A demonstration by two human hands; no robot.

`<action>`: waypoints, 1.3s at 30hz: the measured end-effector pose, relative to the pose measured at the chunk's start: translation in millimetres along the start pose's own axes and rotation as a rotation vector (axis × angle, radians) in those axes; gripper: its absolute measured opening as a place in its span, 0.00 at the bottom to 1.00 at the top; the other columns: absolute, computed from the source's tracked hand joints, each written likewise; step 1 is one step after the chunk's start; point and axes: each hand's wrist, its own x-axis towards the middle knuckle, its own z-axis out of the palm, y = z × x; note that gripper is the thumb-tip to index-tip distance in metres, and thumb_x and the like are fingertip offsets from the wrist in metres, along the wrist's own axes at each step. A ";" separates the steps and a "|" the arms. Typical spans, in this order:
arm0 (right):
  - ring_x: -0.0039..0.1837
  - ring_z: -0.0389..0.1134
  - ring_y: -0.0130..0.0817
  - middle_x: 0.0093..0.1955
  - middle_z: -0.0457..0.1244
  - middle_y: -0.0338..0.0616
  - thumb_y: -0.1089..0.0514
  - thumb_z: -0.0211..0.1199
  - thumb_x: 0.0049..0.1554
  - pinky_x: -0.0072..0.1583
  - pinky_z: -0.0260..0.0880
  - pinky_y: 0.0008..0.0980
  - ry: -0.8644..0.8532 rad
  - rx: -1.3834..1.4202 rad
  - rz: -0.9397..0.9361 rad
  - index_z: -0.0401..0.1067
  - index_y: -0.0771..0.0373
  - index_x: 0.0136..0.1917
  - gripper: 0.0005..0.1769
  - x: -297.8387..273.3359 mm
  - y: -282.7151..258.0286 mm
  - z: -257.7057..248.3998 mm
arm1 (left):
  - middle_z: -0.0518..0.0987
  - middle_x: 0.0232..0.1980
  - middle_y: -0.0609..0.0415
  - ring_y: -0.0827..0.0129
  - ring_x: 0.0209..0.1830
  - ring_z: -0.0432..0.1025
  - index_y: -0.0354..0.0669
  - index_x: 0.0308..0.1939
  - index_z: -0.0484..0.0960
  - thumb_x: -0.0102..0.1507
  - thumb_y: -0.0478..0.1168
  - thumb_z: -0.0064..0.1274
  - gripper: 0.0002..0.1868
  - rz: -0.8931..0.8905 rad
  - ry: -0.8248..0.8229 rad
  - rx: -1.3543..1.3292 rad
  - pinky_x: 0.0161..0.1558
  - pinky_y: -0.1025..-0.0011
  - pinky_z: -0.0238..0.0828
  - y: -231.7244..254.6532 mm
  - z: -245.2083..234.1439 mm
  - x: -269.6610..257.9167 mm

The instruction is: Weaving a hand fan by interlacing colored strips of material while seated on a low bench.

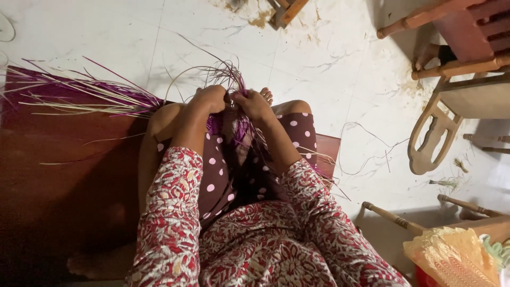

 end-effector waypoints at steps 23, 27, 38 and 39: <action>0.55 0.72 0.59 0.46 0.71 0.56 0.37 0.63 0.50 0.56 0.72 0.55 -0.077 -0.461 -0.229 0.78 0.60 0.46 0.25 4.9 65.7 16.5 | 0.85 0.44 0.43 0.43 0.53 0.77 0.41 0.42 0.88 0.60 0.41 0.45 0.16 -0.013 -0.013 0.051 0.70 0.38 0.54 12.5 -15.8 -24.0; 0.52 0.72 0.62 0.44 0.70 0.63 0.37 0.60 0.54 0.54 0.72 0.58 -0.024 -0.572 -0.180 0.77 0.68 0.46 0.29 -3.2 40.0 15.0 | 0.85 0.44 0.42 0.41 0.54 0.77 0.41 0.41 0.88 0.60 0.40 0.45 0.16 -0.015 -0.023 0.034 0.71 0.38 0.52 14.5 -12.4 -16.4; 0.53 0.74 0.57 0.45 0.71 0.58 0.37 0.59 0.52 0.53 0.75 0.53 -0.021 -0.649 -0.044 0.78 0.65 0.49 0.29 -18.8 14.3 15.7 | 0.85 0.46 0.41 0.42 0.55 0.77 0.41 0.41 0.88 0.60 0.39 0.44 0.16 -0.013 -0.015 0.044 0.71 0.38 0.51 15.2 -10.4 -22.0; 0.54 0.74 0.56 0.46 0.71 0.58 0.35 0.57 0.54 0.54 0.75 0.52 -0.012 -0.686 -0.028 0.77 0.65 0.50 0.30 -16.8 10.1 16.5 | 0.85 0.46 0.41 0.42 0.55 0.77 0.41 0.40 0.89 0.60 0.39 0.44 0.16 -0.013 -0.008 0.050 0.71 0.37 0.51 16.9 -14.8 -25.7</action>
